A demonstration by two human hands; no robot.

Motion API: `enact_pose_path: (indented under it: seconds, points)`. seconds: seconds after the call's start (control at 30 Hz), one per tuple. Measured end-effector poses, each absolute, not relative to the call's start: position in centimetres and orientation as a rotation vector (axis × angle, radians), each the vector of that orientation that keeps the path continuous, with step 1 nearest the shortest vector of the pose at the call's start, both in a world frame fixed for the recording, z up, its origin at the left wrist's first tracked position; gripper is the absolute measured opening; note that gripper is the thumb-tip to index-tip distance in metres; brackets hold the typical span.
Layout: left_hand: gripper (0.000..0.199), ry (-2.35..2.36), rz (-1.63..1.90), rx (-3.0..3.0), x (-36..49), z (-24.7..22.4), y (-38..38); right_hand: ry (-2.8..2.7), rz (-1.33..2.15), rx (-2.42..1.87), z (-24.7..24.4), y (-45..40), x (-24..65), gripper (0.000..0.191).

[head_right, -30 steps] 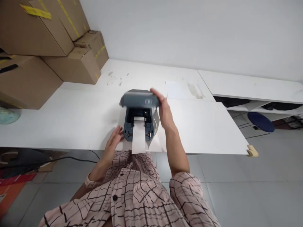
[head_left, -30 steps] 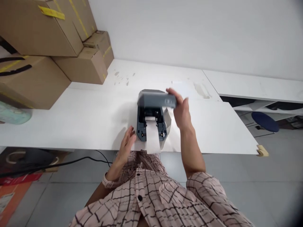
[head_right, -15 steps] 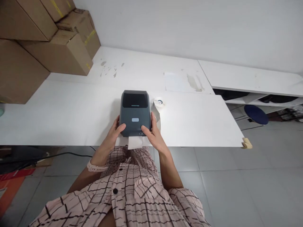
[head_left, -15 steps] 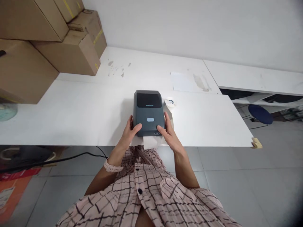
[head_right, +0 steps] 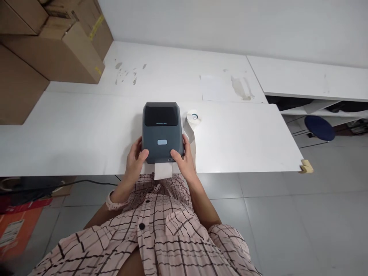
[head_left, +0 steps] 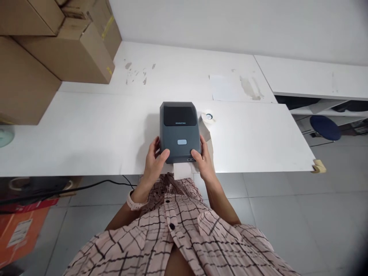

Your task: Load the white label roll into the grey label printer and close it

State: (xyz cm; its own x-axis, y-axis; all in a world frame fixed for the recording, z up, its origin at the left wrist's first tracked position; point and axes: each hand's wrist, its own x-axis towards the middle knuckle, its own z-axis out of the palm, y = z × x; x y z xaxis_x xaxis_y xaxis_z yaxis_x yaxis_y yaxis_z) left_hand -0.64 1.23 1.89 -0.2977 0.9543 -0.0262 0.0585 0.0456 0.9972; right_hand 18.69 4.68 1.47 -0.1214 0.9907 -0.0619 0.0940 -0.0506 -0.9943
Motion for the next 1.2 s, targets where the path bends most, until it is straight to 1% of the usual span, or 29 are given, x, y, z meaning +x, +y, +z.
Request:
enact_pose_path:
  seconds: [0.07,0.1,0.13,0.17,0.27,0.33,0.43,0.63,0.7,0.83,1.0,1.1,1.2]
  points:
    - [0.051,1.708,1.582,1.146,0.1,1.6,-1.0,-1.351,1.32,-1.257,1.5,4.7,18.8,0.09]
    - [0.039,1.764,1.676,1.181,0.6,1.5,-2.2,-1.355,1.315,-1.259,1.5,4.7,18.8,0.089]
    - [0.028,1.749,1.65,1.22,1.0,1.4,-3.2,-1.36,1.299,-1.259,1.3,4.7,18.8,0.088]
    - [0.027,1.706,1.539,1.249,1.4,1.5,-3.9,-1.364,1.275,-1.256,1.1,4.7,18.8,0.087]
    - [0.042,1.439,1.061,1.107,2.5,2.2,-4.3,-1.366,1.223,-1.247,0.5,4.7,18.8,0.084]
    - [0.045,1.256,0.888,0.867,2.8,2.8,-3.4,-1.361,1.232,-1.249,0.3,4.7,18.7,0.083]
    - [0.045,1.158,0.896,0.632,3.0,2.9,-2.5,-1.363,1.241,-1.247,0.3,4.7,18.8,0.083]
    - [0.05,1.436,1.142,0.669,2.6,2.0,-3.8,-1.36,1.237,-1.228,0.5,4.7,18.8,0.082]
    - [0.051,1.394,1.094,0.755,2.5,2.3,-3.8,-1.345,1.248,-1.239,0.7,4.7,18.8,0.084]
    - [0.059,1.241,0.889,0.76,2.5,3.4,-3.0,-1.325,1.26,-1.233,1.0,4.7,18.6,0.085]
    - [0.057,1.245,0.864,0.795,2.5,3.6,-2.6,-1.364,1.241,-1.251,1.0,4.6,18.7,0.085]
    - [0.057,1.305,0.83,0.931,2.2,3.1,-2.4,-1.438,1.082,-1.29,1.9,4.4,18.5,0.078]
    - [0.054,1.307,0.79,1.035,1.6,2.4,-2.2,-1.63,0.687,-1.291,3.6,4.1,17.9,0.059]
